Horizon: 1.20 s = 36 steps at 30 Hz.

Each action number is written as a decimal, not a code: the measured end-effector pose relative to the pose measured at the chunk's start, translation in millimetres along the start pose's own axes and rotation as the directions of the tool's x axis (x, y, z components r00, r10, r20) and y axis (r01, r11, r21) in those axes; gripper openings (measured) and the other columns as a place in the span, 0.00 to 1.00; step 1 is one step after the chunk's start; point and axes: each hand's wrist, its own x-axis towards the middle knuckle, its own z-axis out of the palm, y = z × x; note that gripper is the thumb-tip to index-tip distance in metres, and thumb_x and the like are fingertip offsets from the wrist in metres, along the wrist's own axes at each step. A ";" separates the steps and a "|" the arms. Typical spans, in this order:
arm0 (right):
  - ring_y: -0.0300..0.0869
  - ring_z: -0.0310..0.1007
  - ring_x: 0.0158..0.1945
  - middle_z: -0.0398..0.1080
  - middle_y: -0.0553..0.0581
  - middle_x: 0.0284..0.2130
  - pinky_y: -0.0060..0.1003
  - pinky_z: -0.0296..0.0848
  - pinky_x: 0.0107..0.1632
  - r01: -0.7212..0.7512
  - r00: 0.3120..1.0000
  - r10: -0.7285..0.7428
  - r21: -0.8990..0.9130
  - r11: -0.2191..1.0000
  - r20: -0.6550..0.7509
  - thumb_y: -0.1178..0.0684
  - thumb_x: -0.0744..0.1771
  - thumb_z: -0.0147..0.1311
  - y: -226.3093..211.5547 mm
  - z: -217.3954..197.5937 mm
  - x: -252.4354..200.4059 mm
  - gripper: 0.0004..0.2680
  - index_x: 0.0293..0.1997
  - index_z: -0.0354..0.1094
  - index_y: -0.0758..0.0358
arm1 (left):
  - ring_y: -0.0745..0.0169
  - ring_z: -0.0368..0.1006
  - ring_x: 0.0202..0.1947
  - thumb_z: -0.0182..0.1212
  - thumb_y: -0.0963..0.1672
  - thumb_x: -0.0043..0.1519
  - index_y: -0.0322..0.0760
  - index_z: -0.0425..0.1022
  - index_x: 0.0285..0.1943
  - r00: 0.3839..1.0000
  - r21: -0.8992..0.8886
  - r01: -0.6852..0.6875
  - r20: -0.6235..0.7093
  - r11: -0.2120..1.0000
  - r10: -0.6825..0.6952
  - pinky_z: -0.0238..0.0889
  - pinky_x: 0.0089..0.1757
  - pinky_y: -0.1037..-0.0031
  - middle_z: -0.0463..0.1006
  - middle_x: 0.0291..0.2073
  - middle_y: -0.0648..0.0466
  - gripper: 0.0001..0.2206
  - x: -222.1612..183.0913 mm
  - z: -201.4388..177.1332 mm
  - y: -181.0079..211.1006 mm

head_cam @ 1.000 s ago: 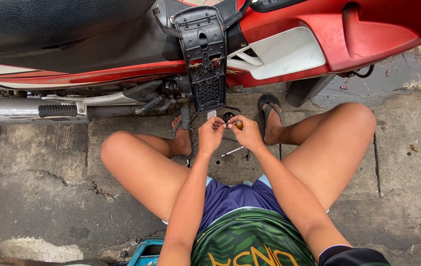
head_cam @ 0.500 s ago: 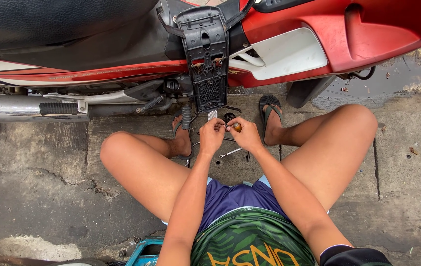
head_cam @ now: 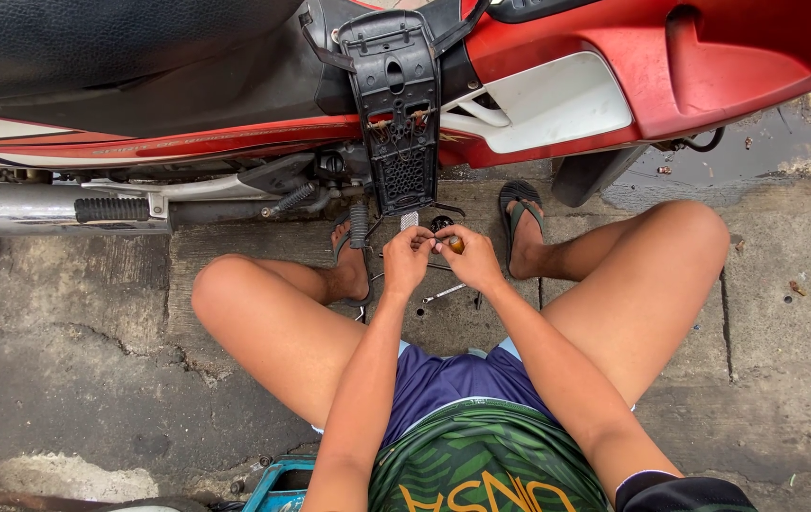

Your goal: Repairing internal components of a motorcycle by removing a plastic cover with a screwdriver and manipulating parts with a metal rod and a T-handle wrench.

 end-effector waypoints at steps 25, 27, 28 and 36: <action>0.35 0.76 0.31 0.79 0.49 0.23 0.29 0.74 0.39 -0.083 0.991 0.068 0.134 0.988 0.116 0.54 0.64 0.61 0.8 0.0 -2.5 0.05 0.42 0.77 0.54 | 0.65 0.81 0.31 0.68 0.40 0.57 0.48 0.86 0.37 0.990 0.047 0.125 0.053 0.991 -0.128 0.74 0.36 0.73 0.84 0.28 0.57 0.06 3.3 -0.2 -10.0; 0.38 0.76 0.31 0.79 0.51 0.24 0.30 0.74 0.38 -0.084 0.988 0.069 0.103 0.991 0.140 0.55 0.64 0.61 6.9 2.6 0.8 0.05 0.41 0.77 0.55 | 0.57 0.83 0.37 0.66 0.40 0.58 0.47 0.86 0.40 0.985 0.122 0.127 0.101 0.984 -0.139 0.75 0.40 0.67 0.85 0.31 0.52 0.07 2.9 -1.5 -11.1; 0.38 0.76 0.31 0.79 0.51 0.24 0.30 0.74 0.38 -0.085 0.988 0.070 0.102 0.991 0.140 0.55 0.64 0.61 10.6 4.4 2.0 0.05 0.41 0.77 0.55 | 0.57 0.83 0.37 0.66 0.40 0.58 0.47 0.86 0.40 0.985 0.121 0.127 0.102 0.984 -0.140 0.75 0.40 0.67 0.85 0.31 0.52 0.07 2.8 0.3 -16.5; 0.55 0.80 0.42 0.78 0.63 0.34 0.44 0.78 0.43 -0.090 0.946 0.142 -0.184 0.979 0.290 0.53 0.65 0.61 78.1 38.2 15.3 0.07 0.45 0.78 0.61 | 0.43 0.80 0.47 0.63 0.46 0.61 0.40 0.83 0.46 0.955 0.316 0.188 0.162 0.930 -0.249 0.73 0.48 0.54 0.85 0.38 0.47 0.10 0.2 4.4 -28.7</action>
